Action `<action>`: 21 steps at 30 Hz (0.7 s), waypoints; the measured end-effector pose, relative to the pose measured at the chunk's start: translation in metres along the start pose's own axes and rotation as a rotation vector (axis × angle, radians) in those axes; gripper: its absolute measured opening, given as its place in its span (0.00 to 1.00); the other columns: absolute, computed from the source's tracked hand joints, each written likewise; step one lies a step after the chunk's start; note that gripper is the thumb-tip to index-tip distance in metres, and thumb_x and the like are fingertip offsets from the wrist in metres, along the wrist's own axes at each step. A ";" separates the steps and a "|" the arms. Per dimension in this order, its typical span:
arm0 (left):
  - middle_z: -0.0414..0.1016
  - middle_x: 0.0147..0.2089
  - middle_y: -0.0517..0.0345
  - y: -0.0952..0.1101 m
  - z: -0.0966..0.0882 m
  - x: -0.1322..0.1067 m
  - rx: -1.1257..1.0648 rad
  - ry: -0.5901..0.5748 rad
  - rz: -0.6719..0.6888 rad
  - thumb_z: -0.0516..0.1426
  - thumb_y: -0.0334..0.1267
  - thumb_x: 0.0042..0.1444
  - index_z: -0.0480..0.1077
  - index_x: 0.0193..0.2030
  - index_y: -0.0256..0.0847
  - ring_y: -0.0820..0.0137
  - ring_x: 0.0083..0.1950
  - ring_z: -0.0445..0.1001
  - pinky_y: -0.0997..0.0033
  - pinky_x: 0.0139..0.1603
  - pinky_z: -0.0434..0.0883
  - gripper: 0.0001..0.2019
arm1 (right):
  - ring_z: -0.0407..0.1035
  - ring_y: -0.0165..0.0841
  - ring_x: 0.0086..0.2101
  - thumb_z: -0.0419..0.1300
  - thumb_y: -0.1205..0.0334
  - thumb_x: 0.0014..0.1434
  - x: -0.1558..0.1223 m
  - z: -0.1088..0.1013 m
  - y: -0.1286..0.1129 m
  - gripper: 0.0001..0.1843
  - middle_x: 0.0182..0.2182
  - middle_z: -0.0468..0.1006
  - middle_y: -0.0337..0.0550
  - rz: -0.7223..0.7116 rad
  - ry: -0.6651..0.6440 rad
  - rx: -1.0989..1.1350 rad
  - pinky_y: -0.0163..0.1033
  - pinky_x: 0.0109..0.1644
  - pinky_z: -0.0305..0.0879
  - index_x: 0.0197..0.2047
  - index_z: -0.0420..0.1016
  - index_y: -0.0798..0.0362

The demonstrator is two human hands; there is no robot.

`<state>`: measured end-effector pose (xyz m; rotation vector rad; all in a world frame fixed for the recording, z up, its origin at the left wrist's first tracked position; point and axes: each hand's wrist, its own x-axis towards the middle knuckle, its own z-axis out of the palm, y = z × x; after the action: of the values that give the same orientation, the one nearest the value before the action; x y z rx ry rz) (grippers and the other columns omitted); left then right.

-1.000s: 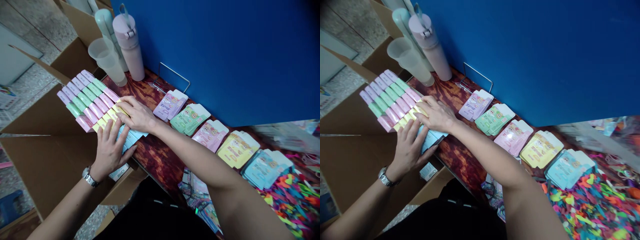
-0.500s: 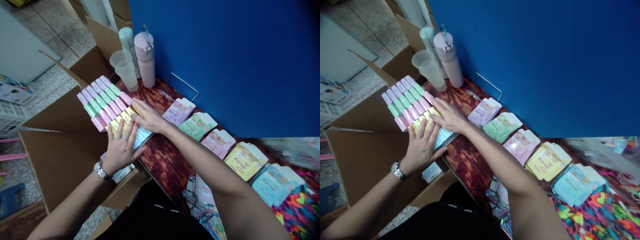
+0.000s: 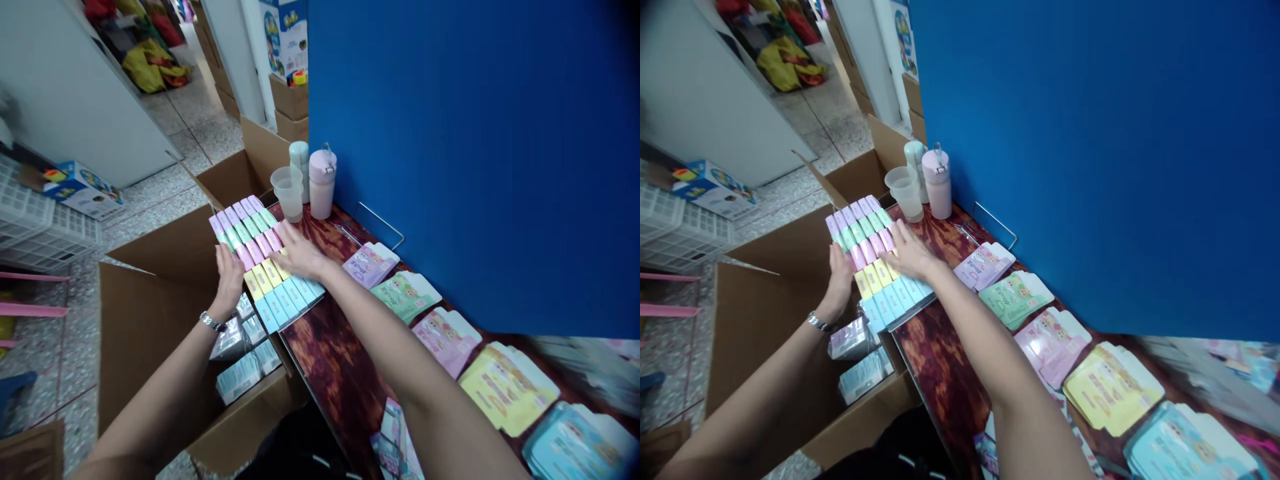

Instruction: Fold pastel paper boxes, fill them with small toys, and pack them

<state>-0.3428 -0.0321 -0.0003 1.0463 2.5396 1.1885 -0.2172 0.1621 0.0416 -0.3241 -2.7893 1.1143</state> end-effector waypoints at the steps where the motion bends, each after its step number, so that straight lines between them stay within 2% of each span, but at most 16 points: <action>1: 0.17 0.75 0.49 -0.001 0.006 0.006 -0.022 -0.016 -0.005 0.41 0.57 0.65 0.30 0.73 0.44 0.58 0.75 0.21 0.47 0.72 0.33 0.37 | 0.34 0.48 0.69 0.51 0.42 0.63 0.005 0.003 -0.004 0.47 0.71 0.31 0.60 0.013 -0.041 -0.028 0.52 0.71 0.42 0.72 0.38 0.64; 3: 0.14 0.75 0.48 0.001 0.015 0.011 -0.043 -0.029 -0.021 0.43 0.59 0.64 0.30 0.73 0.44 0.57 0.74 0.20 0.47 0.72 0.37 0.39 | 0.33 0.51 0.69 0.52 0.41 0.63 0.009 0.008 -0.009 0.48 0.71 0.30 0.61 0.022 -0.078 -0.081 0.55 0.70 0.42 0.72 0.39 0.66; 7: 0.14 0.74 0.44 0.006 0.020 0.010 -0.049 -0.018 -0.072 0.44 0.60 0.63 0.31 0.73 0.41 0.55 0.74 0.19 0.44 0.71 0.34 0.41 | 0.34 0.52 0.69 0.49 0.38 0.63 0.006 0.009 -0.013 0.49 0.71 0.29 0.61 0.020 -0.107 -0.137 0.57 0.69 0.43 0.72 0.38 0.66; 11: 0.18 0.75 0.45 0.005 0.015 0.009 0.000 -0.009 -0.004 0.49 0.59 0.61 0.34 0.73 0.41 0.56 0.74 0.19 0.45 0.71 0.30 0.42 | 0.38 0.52 0.69 0.47 0.35 0.62 0.005 0.006 -0.012 0.49 0.71 0.30 0.58 0.035 -0.118 -0.149 0.58 0.68 0.46 0.72 0.39 0.61; 16: 0.28 0.76 0.42 0.005 0.000 0.013 0.017 -0.026 0.010 0.48 0.59 0.61 0.42 0.73 0.38 0.55 0.75 0.28 0.48 0.72 0.35 0.40 | 0.42 0.53 0.68 0.46 0.35 0.62 0.005 0.007 -0.013 0.48 0.72 0.30 0.55 0.034 -0.118 -0.150 0.59 0.66 0.50 0.73 0.38 0.60; 20: 0.16 0.75 0.45 0.004 -0.010 0.035 -0.006 0.060 -0.004 0.47 0.61 0.61 0.32 0.73 0.35 0.57 0.74 0.18 0.50 0.72 0.26 0.44 | 0.41 0.54 0.68 0.46 0.33 0.60 0.005 0.008 -0.012 0.50 0.72 0.27 0.49 0.063 -0.137 -0.124 0.60 0.66 0.50 0.73 0.35 0.55; 21: 0.16 0.75 0.45 0.003 -0.011 0.043 -0.020 0.061 -0.016 0.46 0.61 0.61 0.31 0.73 0.35 0.57 0.74 0.18 0.51 0.72 0.26 0.45 | 0.40 0.54 0.68 0.46 0.32 0.60 0.005 0.008 -0.012 0.50 0.72 0.26 0.48 0.068 -0.141 -0.117 0.60 0.67 0.49 0.73 0.35 0.55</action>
<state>-0.3776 -0.0099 0.0158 0.9978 2.5716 1.2578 -0.2254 0.1493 0.0438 -0.3690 -2.9962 1.0278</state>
